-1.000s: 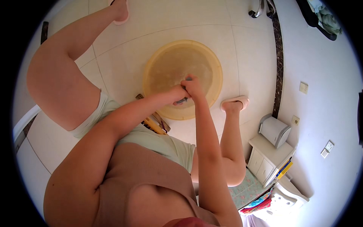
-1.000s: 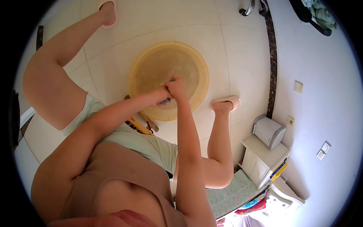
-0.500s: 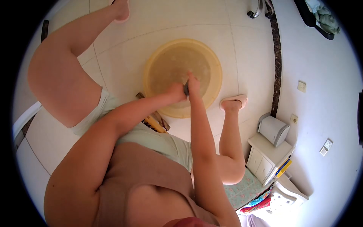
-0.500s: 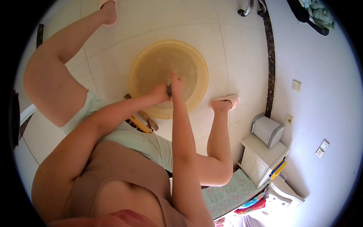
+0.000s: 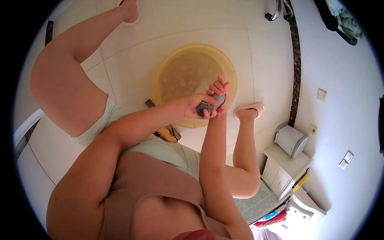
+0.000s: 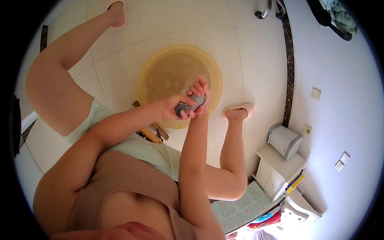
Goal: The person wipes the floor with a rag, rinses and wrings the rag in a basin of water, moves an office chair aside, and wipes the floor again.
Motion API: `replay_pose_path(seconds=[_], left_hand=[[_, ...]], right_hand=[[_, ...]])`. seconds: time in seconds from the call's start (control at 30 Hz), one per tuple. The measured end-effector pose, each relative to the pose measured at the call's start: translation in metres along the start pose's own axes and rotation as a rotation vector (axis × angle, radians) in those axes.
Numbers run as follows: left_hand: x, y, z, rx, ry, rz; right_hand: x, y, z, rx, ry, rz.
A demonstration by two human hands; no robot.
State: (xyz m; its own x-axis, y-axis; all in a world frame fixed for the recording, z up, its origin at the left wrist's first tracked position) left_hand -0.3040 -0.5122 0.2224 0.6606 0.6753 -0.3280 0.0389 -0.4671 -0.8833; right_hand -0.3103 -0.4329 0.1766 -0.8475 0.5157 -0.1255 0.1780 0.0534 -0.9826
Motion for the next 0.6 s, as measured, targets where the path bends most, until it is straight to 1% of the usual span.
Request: replay_pose_path(seconds=[0.1,0.2,0.3,0.4,0.5,0.6], left_hand=[[0.009,0.017,-0.002,-0.021,0.147,-0.096],[0.011,0.03,0.001,0.123,0.099,0.026],[0.013,0.042,-0.002,0.218,0.061,0.141],[0.011,0.057,0.001,0.321,-0.005,0.301],[0.008,0.064,0.006,0.368,-0.086,0.382],[0.012,0.075,0.016,0.531,-0.185,0.4]], right_hand=[[-0.005,0.008,-0.016,-0.485,-0.131,0.407],[-0.012,0.009,-0.016,-0.72,-0.243,0.713],[-0.018,0.014,-0.013,-0.752,-0.267,0.781],[-0.021,0.021,-0.012,-0.845,-0.251,0.821],[-0.022,0.029,-0.01,-0.912,-0.244,0.862],[-0.024,0.04,-0.012,-1.032,-0.201,0.952]])
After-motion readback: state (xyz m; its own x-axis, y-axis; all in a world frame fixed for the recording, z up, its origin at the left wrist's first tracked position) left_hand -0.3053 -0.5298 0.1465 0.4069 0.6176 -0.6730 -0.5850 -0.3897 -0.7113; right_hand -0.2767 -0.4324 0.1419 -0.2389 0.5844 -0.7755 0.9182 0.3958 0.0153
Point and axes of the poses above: each hand's wrist, its own x-axis towards the middle knuckle, its own y-axis out of the back of the hand, z = x × y, the point moved 9 cm from there along x, towards the middle knuckle, and after that the axes turned 6 degrees about -x, right-handed, at the moved point
